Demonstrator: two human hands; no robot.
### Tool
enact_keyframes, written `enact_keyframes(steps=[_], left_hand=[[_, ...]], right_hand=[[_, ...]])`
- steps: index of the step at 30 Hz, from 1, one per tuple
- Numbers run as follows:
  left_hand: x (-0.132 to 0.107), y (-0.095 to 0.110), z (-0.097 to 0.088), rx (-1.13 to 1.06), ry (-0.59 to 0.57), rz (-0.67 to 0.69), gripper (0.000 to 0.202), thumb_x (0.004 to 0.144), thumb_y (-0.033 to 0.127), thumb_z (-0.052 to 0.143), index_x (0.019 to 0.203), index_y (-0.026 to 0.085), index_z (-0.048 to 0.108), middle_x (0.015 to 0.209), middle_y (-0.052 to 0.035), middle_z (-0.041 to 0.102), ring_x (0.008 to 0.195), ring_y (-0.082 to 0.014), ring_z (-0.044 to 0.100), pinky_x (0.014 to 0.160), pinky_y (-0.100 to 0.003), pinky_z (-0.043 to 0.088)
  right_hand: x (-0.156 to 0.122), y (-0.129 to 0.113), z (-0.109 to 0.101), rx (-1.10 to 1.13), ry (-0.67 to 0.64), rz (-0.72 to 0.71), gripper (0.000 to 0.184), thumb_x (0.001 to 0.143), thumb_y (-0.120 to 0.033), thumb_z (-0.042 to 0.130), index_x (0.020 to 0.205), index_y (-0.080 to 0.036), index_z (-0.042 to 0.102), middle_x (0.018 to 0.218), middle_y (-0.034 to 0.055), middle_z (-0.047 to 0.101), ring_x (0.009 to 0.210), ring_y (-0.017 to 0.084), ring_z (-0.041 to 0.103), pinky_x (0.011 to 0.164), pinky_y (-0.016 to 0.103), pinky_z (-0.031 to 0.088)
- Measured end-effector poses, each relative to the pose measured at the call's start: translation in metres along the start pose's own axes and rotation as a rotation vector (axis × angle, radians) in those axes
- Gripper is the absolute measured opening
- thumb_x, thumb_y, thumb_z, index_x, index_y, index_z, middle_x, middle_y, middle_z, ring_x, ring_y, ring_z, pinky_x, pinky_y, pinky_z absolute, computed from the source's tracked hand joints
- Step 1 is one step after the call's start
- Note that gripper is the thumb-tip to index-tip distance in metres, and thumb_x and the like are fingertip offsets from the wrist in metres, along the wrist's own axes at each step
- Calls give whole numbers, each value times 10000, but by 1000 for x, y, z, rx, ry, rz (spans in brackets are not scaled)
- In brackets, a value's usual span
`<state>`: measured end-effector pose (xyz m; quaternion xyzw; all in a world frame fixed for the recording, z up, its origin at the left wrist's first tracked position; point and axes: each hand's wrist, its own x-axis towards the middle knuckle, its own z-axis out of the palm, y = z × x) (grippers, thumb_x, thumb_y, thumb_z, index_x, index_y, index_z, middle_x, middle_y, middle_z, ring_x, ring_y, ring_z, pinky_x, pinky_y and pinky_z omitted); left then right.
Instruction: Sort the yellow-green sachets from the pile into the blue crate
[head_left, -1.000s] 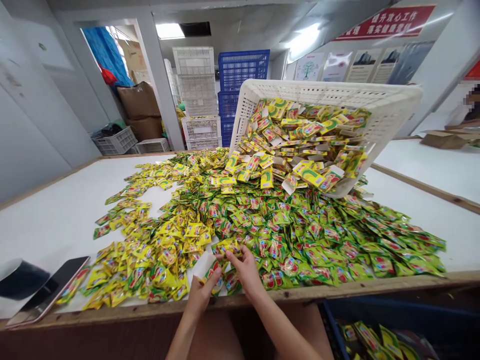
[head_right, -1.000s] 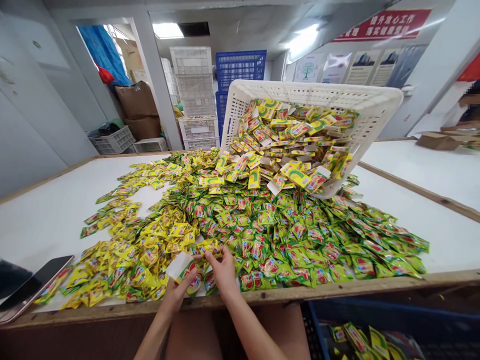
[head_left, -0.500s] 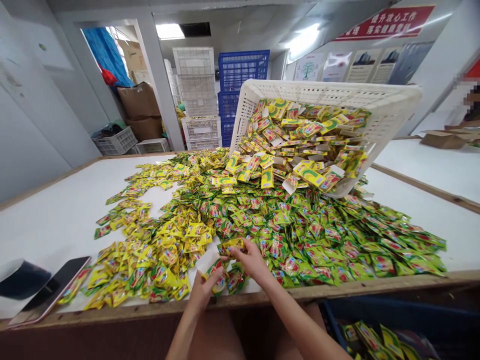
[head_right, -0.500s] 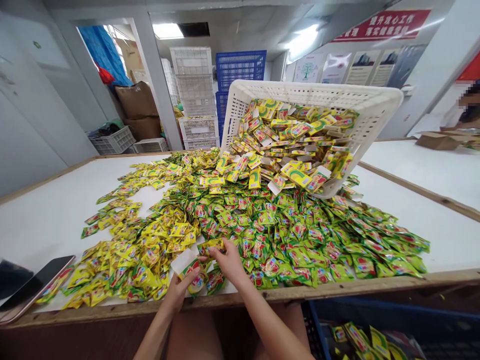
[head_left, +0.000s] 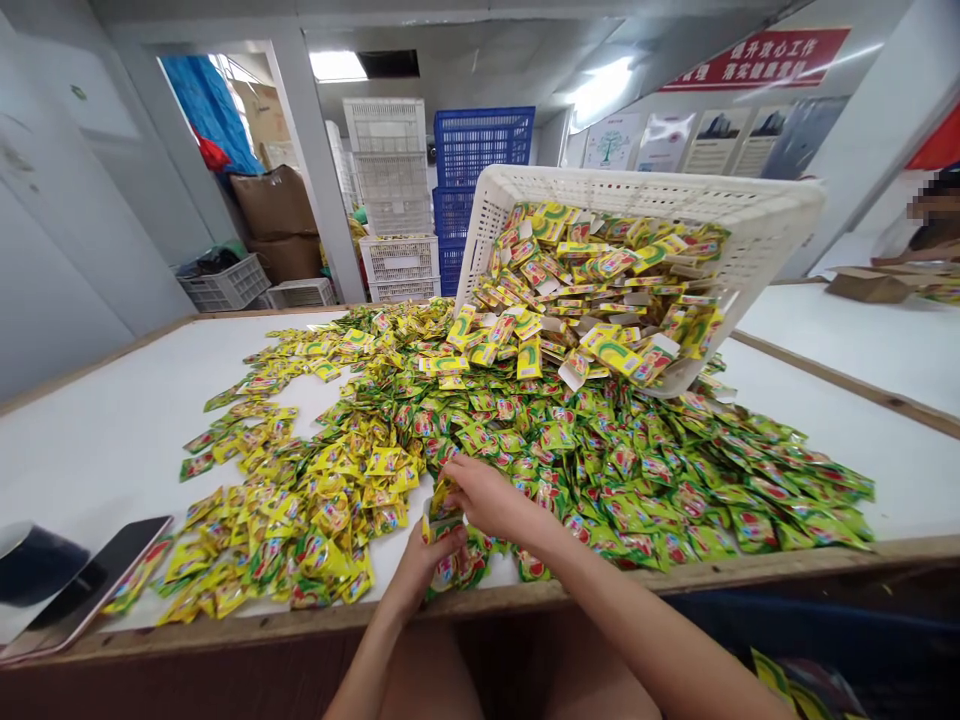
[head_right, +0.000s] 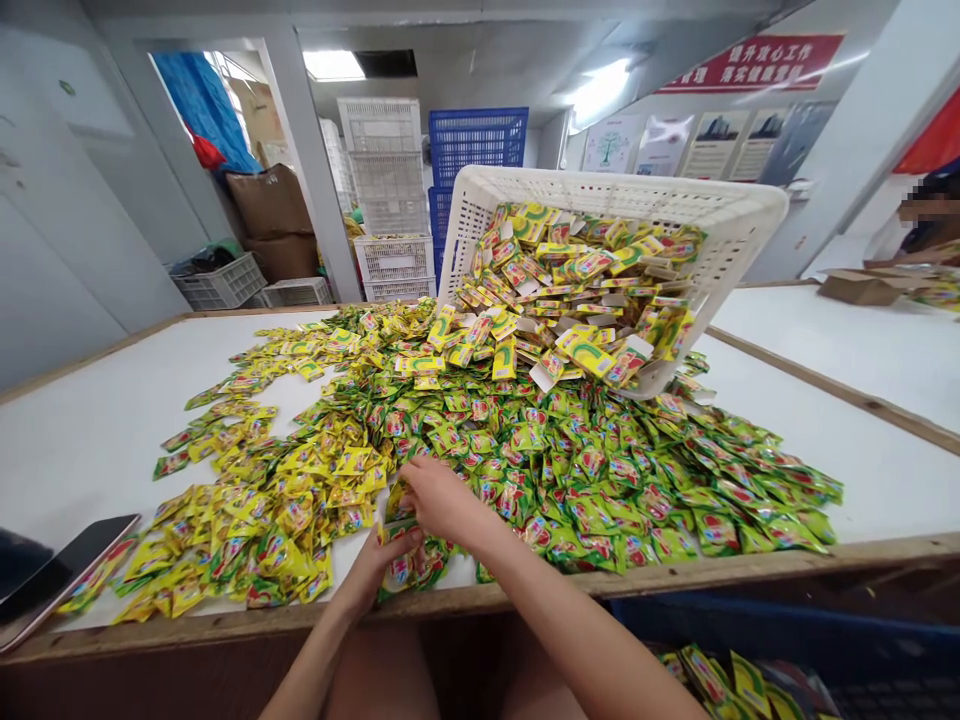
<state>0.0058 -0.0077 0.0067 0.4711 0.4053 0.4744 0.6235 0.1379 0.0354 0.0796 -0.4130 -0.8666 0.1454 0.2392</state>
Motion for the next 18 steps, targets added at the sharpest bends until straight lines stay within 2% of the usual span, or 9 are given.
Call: enact_keyframes(steps=[3,6,10,13,16,18], left_hand=[[-1,-1,-1,-34,-1,-9,236,633,324,679,750,135,601,540,-7,609,459,-149,550,548,-287,455],[0,0,-2,-73,15,-11,269,616,309,682,804,141,590,590,-10,629,471,-153,565,545,-288,460],[1,0,-2,-43,56,7,240,606,290,668,777,139,592,644,-22,648,562,-177,601,591,-292,470],[1,-1,-4,20,107,67,211,600,268,664,753,143,593,667,-19,651,627,-188,606,639,-295,471],[2,-4,-5,89,71,85,173,626,274,648,724,143,592,617,-15,643,610,-189,599,646,-299,466],[2,-6,-6,116,72,82,165,641,288,640,702,144,589,598,-17,642,602,-191,597,639,-297,464]], right_hand=[[2,-5,6,-42,-39,-40,132,716,-70,556,789,-173,518,849,23,516,781,145,497,659,227,346],[-1,-8,12,24,-11,-33,185,731,-83,565,876,-180,503,894,20,516,797,139,498,670,222,353],[-7,-11,17,27,-2,4,109,746,-93,561,802,-174,513,850,18,521,781,137,491,665,225,355],[-6,-15,14,-72,10,-18,67,739,-128,590,742,-172,538,817,23,526,817,157,475,705,251,347],[-1,-19,4,-203,41,-9,100,718,-224,645,708,-167,563,865,51,536,890,199,451,747,294,323],[1,-21,-2,-220,12,0,127,717,-254,656,713,-166,564,847,48,550,866,194,465,743,297,310]])
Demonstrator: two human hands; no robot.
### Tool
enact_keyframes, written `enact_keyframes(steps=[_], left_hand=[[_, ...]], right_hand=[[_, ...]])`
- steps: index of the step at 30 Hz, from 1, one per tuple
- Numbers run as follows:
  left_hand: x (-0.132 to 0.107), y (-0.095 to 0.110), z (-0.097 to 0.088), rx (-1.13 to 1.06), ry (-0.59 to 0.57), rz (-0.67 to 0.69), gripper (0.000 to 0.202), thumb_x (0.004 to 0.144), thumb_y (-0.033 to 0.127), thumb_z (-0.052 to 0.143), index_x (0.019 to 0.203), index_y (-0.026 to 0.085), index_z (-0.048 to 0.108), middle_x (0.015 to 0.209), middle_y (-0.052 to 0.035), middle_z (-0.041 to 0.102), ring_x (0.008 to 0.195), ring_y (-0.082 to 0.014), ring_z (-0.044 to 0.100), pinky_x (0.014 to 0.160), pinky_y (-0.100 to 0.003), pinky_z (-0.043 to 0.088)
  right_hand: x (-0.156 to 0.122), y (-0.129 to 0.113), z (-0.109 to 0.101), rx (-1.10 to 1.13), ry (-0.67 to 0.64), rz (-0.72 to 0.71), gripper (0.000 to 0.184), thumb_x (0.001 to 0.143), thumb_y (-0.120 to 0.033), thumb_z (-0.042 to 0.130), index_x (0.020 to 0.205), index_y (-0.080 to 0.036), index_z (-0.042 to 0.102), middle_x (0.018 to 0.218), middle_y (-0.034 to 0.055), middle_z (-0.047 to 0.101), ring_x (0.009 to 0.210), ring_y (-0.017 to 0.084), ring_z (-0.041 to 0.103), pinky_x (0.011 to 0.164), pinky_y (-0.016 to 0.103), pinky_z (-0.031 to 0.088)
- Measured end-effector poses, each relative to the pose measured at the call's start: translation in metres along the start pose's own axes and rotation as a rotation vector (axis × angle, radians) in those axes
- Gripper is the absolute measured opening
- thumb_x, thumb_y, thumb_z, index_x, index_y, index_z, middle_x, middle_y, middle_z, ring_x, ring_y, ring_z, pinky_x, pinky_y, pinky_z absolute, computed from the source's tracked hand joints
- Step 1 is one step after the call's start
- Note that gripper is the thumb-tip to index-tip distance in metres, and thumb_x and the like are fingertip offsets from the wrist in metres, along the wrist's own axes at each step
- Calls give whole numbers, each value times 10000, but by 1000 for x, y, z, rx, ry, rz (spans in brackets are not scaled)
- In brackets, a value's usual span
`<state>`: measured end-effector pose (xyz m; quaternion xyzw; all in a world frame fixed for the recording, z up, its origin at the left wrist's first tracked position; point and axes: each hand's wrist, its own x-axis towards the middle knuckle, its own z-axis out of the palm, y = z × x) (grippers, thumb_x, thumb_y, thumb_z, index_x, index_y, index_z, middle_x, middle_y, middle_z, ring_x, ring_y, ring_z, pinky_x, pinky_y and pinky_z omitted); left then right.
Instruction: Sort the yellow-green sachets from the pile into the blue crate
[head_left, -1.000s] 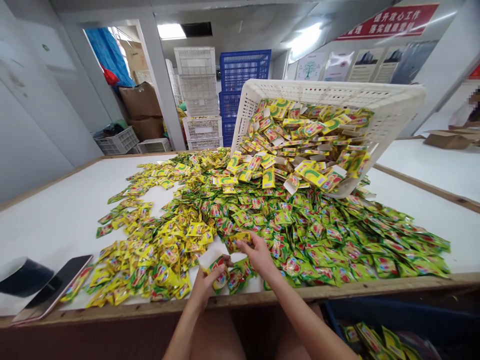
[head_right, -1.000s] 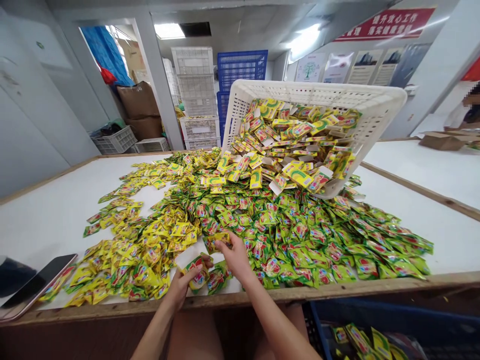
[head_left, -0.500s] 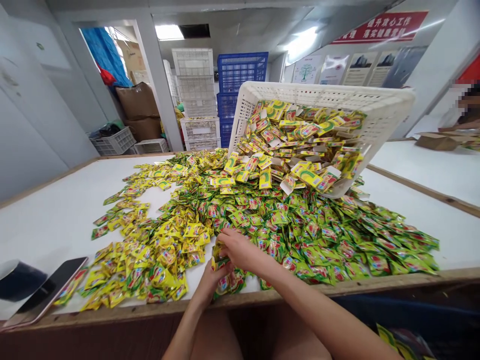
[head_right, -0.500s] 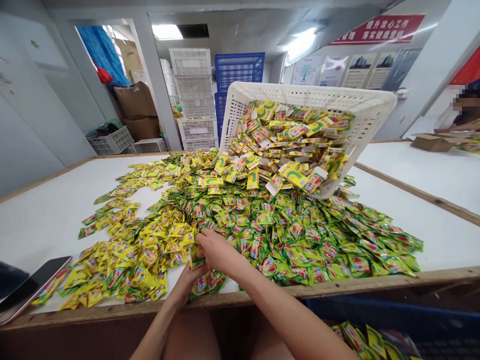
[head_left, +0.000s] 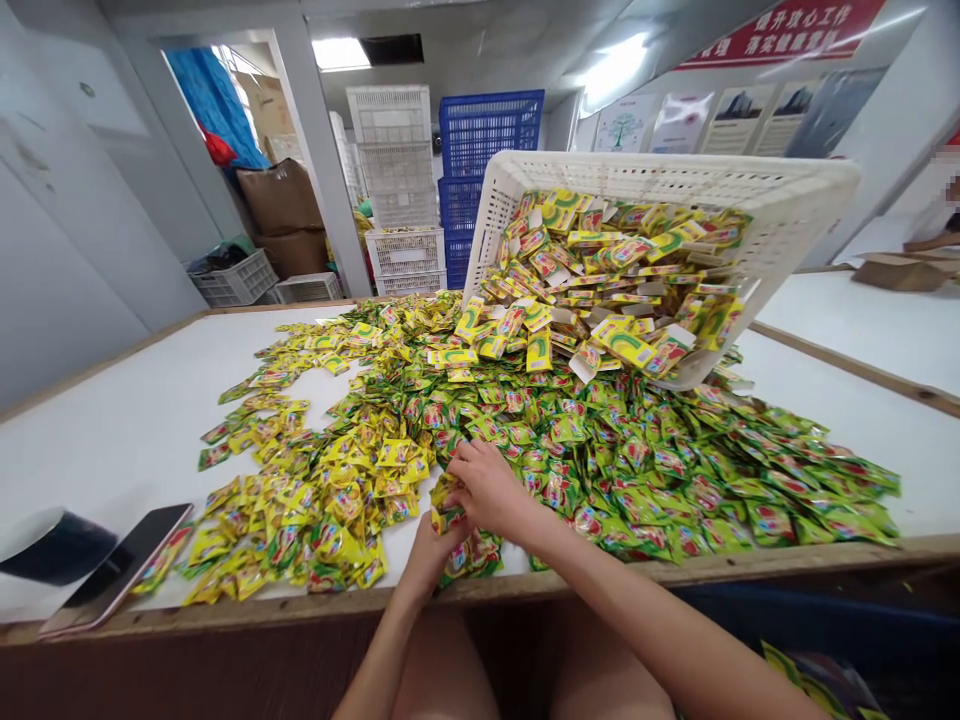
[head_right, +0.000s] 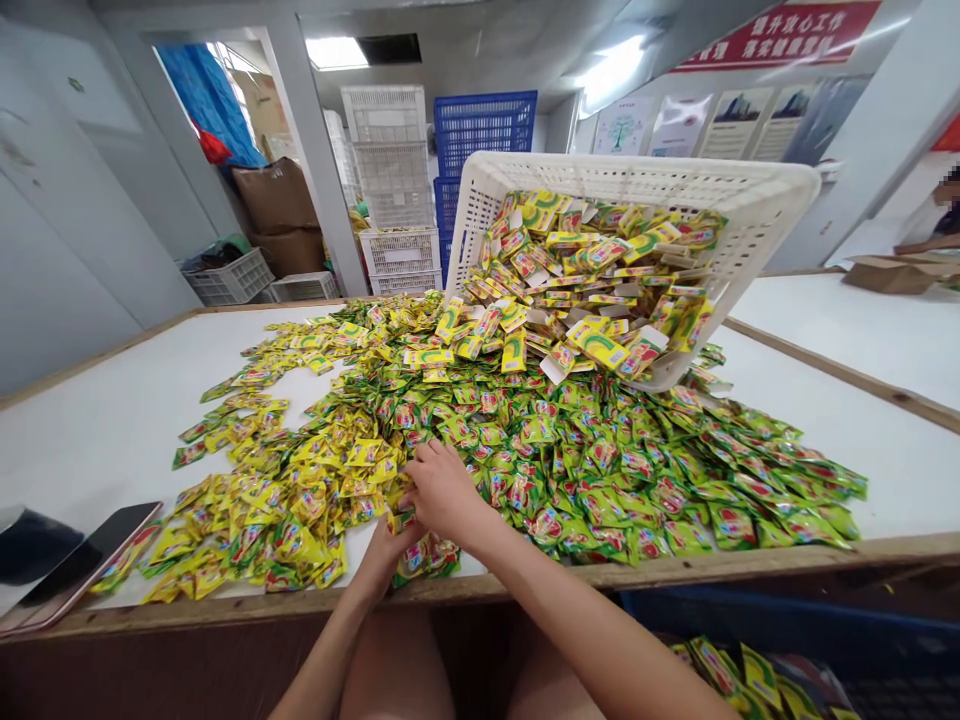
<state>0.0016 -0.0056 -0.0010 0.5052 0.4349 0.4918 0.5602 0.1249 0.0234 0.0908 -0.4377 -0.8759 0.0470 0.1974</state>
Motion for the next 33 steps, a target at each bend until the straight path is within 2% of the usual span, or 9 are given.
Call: enact_keyframes(steps=[4,10,18,23,27,30,33], left_hand=[[-1,-4,-1,6,70,6,195,638,307,655,732,150,587,630,-15,647,637,-192,599,653,-291,460],[-2,-5,-2,-102,-52,-56,215,661,308,666,759,139,577,585,-9,613,540,-159,565,585,-285,451],[-2,-4,-3,-175,-82,-84,255,664,311,684,823,132,595,650,-20,629,572,-155,575,581,-279,461],[-3,-5,-4,-138,-100,-67,242,682,317,669,813,130,591,638,-23,631,572,-153,573,600,-280,460],[-2,-4,-3,-102,-105,-75,253,676,331,668,818,138,586,642,-16,629,576,-160,576,619,-292,463],[-1,-3,-2,-67,-71,-64,277,663,340,671,834,140,583,665,-21,638,613,-176,586,646,-301,463],[-1,-3,-3,-29,4,-11,302,623,325,696,838,145,587,743,-30,658,713,-199,596,697,-299,455]], right_hand=[[0,1,-1,113,-45,-35,122,722,-221,658,758,-171,553,744,-1,581,746,144,510,731,268,291],[-3,11,2,269,61,44,146,710,-228,673,773,-185,548,701,-28,601,696,136,504,682,237,285],[-6,19,6,328,167,155,173,743,-290,632,741,-190,490,686,-37,539,665,129,440,597,219,276],[-14,19,5,146,108,40,111,783,-233,591,770,-180,494,735,-10,565,723,141,481,703,260,291],[-11,12,-4,-75,-31,-24,92,768,-221,598,801,-177,524,822,37,581,840,184,502,773,300,286],[-6,2,-7,-198,-103,-54,157,745,-234,616,876,-179,548,864,64,583,871,210,500,789,325,290],[-2,-7,-6,-222,-136,-129,155,734,-237,624,865,-170,575,900,83,573,863,212,500,747,313,309]])
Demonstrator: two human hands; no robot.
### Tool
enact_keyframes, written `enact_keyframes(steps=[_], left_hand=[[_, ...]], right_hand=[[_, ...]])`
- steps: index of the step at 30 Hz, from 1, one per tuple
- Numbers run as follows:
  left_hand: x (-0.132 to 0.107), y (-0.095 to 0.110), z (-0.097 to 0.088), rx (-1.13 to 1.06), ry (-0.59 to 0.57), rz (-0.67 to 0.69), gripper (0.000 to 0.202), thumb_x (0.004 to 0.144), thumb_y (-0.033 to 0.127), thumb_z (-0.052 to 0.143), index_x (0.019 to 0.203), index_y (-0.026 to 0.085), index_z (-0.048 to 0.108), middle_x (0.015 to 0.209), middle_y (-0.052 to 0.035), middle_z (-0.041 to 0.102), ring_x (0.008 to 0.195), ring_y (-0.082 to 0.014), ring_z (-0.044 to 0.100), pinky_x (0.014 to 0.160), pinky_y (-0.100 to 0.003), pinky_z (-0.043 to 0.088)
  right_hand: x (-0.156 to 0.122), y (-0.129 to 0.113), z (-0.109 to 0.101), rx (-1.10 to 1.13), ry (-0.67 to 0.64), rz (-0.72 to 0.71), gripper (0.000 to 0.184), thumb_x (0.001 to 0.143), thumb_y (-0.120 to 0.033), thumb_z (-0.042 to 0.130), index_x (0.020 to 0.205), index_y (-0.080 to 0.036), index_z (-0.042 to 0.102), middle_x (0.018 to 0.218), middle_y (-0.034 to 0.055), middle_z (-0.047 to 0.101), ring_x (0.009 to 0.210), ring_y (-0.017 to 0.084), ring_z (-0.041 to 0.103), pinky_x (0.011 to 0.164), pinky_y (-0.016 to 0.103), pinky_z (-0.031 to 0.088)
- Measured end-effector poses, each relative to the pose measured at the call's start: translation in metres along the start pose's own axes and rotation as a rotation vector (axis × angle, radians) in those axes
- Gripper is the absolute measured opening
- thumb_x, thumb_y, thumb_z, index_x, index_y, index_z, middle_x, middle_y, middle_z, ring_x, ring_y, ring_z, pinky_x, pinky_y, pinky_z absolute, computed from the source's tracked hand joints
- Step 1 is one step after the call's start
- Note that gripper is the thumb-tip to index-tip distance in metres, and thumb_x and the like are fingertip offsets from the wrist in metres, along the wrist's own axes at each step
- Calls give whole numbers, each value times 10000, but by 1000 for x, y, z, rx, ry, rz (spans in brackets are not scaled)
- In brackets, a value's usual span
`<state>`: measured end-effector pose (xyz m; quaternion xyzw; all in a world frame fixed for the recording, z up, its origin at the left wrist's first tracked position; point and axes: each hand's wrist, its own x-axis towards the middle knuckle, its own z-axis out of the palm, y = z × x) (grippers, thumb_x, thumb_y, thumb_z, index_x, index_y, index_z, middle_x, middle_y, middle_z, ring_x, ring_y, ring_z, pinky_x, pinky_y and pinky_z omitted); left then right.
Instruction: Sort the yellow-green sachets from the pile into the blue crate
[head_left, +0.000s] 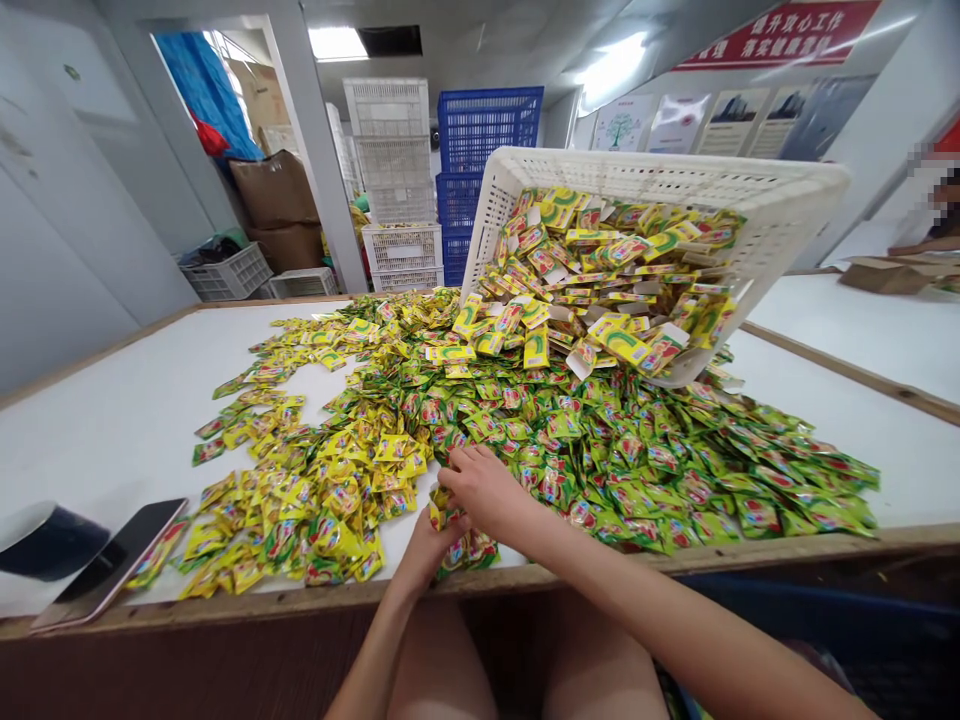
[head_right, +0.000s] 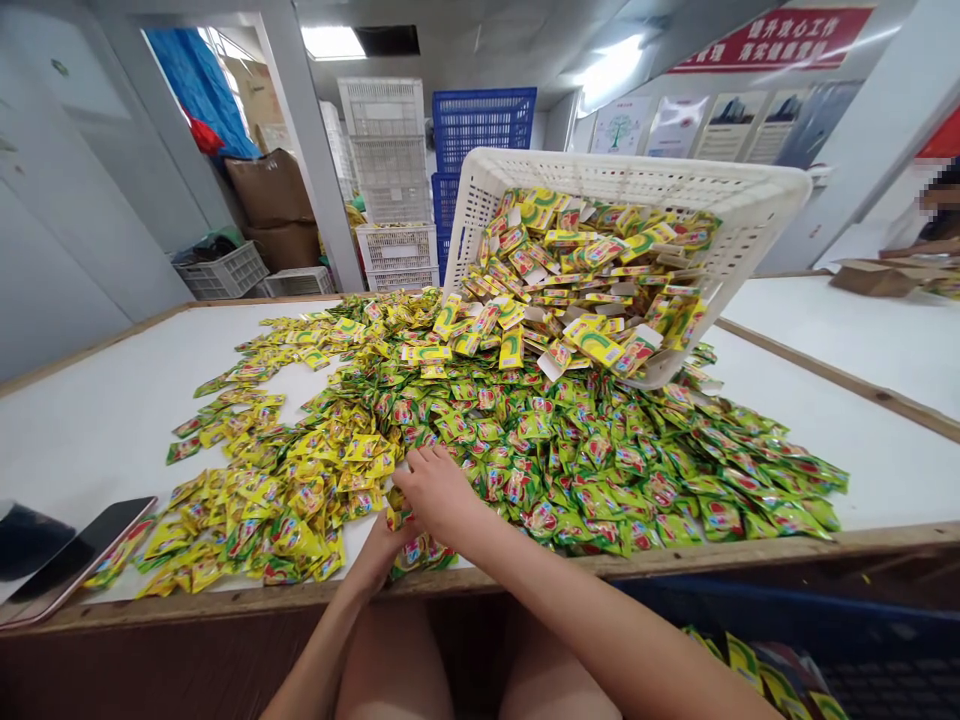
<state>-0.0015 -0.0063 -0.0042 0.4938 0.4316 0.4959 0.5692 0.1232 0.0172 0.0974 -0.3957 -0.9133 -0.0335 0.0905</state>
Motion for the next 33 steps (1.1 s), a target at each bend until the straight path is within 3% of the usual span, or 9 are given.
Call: enact_keyframes(steps=[4,7,10,14,19,25,33], left_hand=[[-1,0,-1,15,-12,3,260,631,348,682,769,142,604,673,-19,652,670,-191,596,675,-288,452],[-1,-1,0,11,-7,-5,272,655,374,658,783,138,611,630,-15,646,619,-175,593,647,-279,456],[0,-2,1,21,96,27,319,588,335,715,812,137,605,717,-23,663,660,-173,592,639,-264,460],[1,-2,1,-3,107,36,306,561,289,734,789,137,598,656,10,639,606,-149,563,580,-241,449],[1,-4,-1,-38,99,23,294,561,255,740,789,146,591,640,30,622,591,-134,554,578,-233,444],[0,-6,-5,-46,36,63,315,615,255,714,880,144,585,763,-5,647,731,-172,584,661,-256,458],[-1,-2,1,-47,25,72,337,623,296,709,887,157,555,815,-11,633,762,-176,582,681,-260,466]], right_hand=[[1,2,1,149,-52,-7,72,753,-229,612,766,-159,604,818,48,589,786,164,521,726,285,316],[-4,7,3,268,-22,38,104,764,-250,619,824,-166,612,782,20,600,783,149,523,755,286,317],[-9,8,8,234,70,85,129,759,-296,628,797,-174,636,847,43,584,878,183,486,779,309,323],[-8,5,12,174,162,120,187,774,-333,599,688,-180,663,1042,69,534,1013,236,408,834,364,315],[0,8,12,152,114,69,201,767,-376,606,715,-194,672,987,68,555,981,232,424,871,401,304],[1,8,24,74,229,61,179,747,-342,642,827,-185,609,1033,84,540,1010,237,422,888,403,292],[-17,11,32,288,203,75,165,834,-302,538,760,-191,636,950,41,572,980,196,433,851,361,311]])
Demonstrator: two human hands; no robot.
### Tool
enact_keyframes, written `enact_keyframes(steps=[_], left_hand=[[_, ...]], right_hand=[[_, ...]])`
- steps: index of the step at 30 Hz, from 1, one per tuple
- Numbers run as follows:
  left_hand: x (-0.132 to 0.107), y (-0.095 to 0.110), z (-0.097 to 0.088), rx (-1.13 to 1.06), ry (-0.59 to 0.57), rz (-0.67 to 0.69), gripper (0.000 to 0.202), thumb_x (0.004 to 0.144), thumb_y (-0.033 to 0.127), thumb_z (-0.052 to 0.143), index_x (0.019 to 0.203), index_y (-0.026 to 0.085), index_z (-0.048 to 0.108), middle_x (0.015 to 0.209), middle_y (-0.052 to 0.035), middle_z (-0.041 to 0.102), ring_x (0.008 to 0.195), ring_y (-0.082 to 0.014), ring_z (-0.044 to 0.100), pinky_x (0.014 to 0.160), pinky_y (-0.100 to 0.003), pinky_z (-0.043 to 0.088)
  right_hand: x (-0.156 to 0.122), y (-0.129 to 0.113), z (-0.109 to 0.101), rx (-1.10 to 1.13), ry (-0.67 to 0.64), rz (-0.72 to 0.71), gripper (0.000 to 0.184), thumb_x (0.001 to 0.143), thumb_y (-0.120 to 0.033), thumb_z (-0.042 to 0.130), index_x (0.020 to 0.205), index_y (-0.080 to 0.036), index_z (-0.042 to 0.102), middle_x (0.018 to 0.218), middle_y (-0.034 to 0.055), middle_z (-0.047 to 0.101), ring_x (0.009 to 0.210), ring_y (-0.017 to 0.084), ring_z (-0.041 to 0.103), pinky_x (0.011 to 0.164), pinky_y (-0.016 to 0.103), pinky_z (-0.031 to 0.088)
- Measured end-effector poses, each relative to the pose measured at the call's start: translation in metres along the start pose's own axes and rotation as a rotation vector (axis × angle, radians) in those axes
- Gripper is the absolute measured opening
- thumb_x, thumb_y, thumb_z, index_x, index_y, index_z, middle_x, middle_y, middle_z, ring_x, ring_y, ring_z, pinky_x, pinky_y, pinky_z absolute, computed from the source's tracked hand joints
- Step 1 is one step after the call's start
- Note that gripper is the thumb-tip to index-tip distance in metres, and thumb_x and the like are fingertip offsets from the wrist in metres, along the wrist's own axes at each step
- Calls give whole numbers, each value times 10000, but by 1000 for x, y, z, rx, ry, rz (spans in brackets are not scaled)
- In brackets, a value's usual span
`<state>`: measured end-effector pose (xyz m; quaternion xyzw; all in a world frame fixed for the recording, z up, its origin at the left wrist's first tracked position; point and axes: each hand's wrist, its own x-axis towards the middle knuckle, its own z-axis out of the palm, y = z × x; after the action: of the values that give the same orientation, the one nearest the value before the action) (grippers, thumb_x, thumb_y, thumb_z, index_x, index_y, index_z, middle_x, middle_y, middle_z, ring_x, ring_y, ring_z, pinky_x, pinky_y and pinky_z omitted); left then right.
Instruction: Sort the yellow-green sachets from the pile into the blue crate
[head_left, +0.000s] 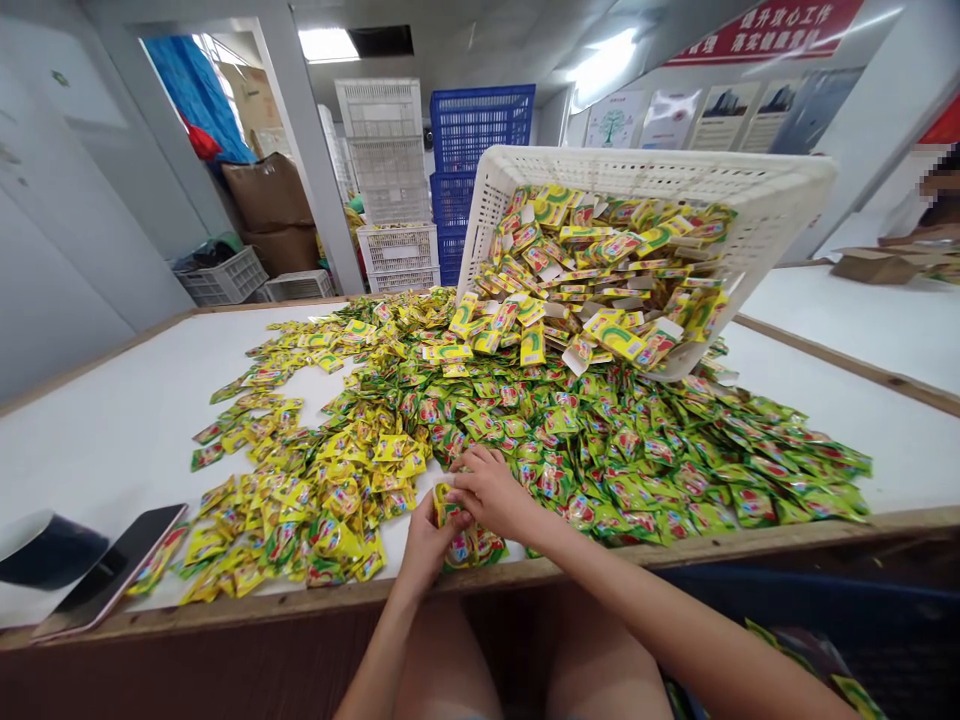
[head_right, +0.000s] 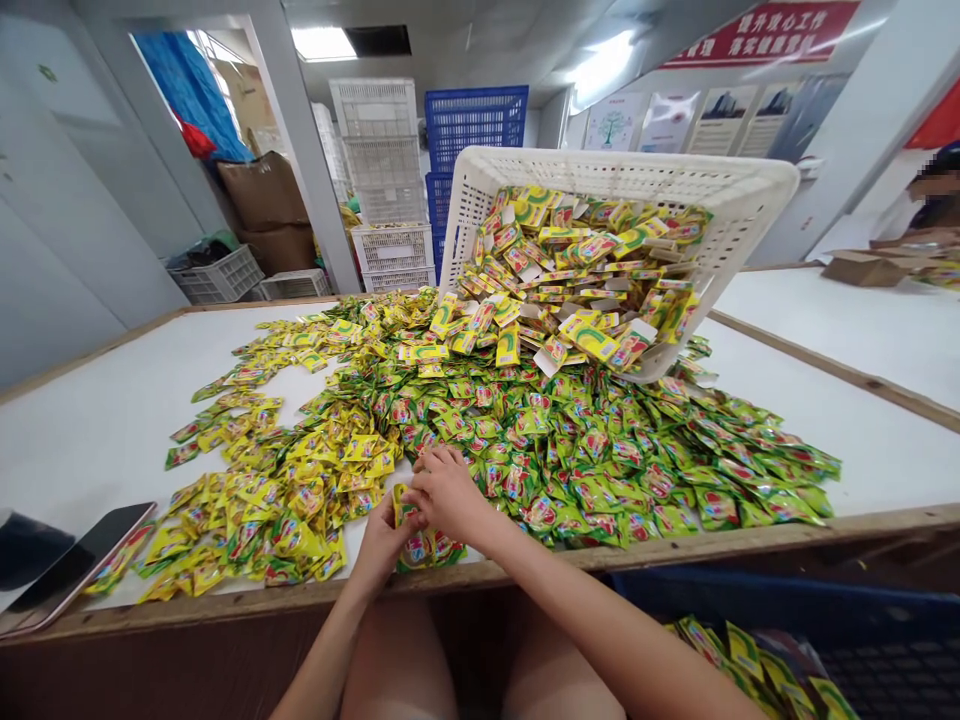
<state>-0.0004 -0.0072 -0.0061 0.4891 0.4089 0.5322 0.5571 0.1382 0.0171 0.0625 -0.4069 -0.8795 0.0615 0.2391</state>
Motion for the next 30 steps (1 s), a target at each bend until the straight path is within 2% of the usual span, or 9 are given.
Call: enact_keyframes(steps=[5,10,13,17,20,23,26,28,30], left_hand=[[1,-2,-1,38,23,11,375,614,303,713,921,158,553,822,-18,632,782,-184,580,682,-257,466],[0,-2,-4,93,41,20,358,618,313,707,909,152,574,803,-18,641,753,-185,580,667,-263,462],[0,1,-3,134,32,54,348,621,319,698,904,151,585,819,-26,648,780,-195,580,696,-272,456],[1,3,-1,127,-18,49,388,641,307,684,973,143,568,900,-59,652,845,-213,582,745,-285,446],[2,1,0,91,-45,74,372,665,322,667,971,143,556,949,-79,644,861,-213,580,778,-297,439],[2,0,-1,63,-43,71,400,672,333,669,997,163,508,977,-77,630,888,-208,581,808,-307,435],[0,2,-1,55,-29,-13,496,685,325,668,1082,197,401,938,-54,627,841,-186,603,763,-297,458],[-2,3,1,47,-16,-47,565,698,322,659,1139,219,321,923,-42,620,814,-172,614,755,-298,465],[-5,3,2,44,26,-30,611,712,320,646,1174,236,255,927,-37,607,819,-167,619,771,-310,466]], right_hand=[[-5,6,-6,113,-33,47,134,780,-325,605,800,-200,651,1031,39,552,1014,200,418,861,363,314],[-6,3,5,181,24,119,82,774,-278,618,799,-204,643,1036,33,547,1013,184,429,854,343,319],[-8,1,12,188,4,117,124,810,-287,569,814,-208,665,1039,48,551,1018,191,422,853,348,320],[-12,1,17,160,-76,108,249,830,-328,525,674,-206,676,1020,51,553,1015,209,418,893,389,295],[-16,3,19,194,-117,128,274,821,-384,521,680,-205,673,954,58,568,991,221,443,897,411,300],[-26,2,25,401,-14,220,176,808,-342,544,865,-197,627,936,54,578,935,195,504,856,367,364],[-40,1,38,768,192,348,240,821,-280,518,1047,-207,486,962,47,586,891,163,560,801,313,433],[-48,1,47,925,279,390,221,823,-268,506,1029,-212,454,947,47,592,887,164,577,794,308,453],[-52,1,55,975,321,411,190,814,-264,513,988,-210,458,924,45,594,879,170,584,797,313,458]])
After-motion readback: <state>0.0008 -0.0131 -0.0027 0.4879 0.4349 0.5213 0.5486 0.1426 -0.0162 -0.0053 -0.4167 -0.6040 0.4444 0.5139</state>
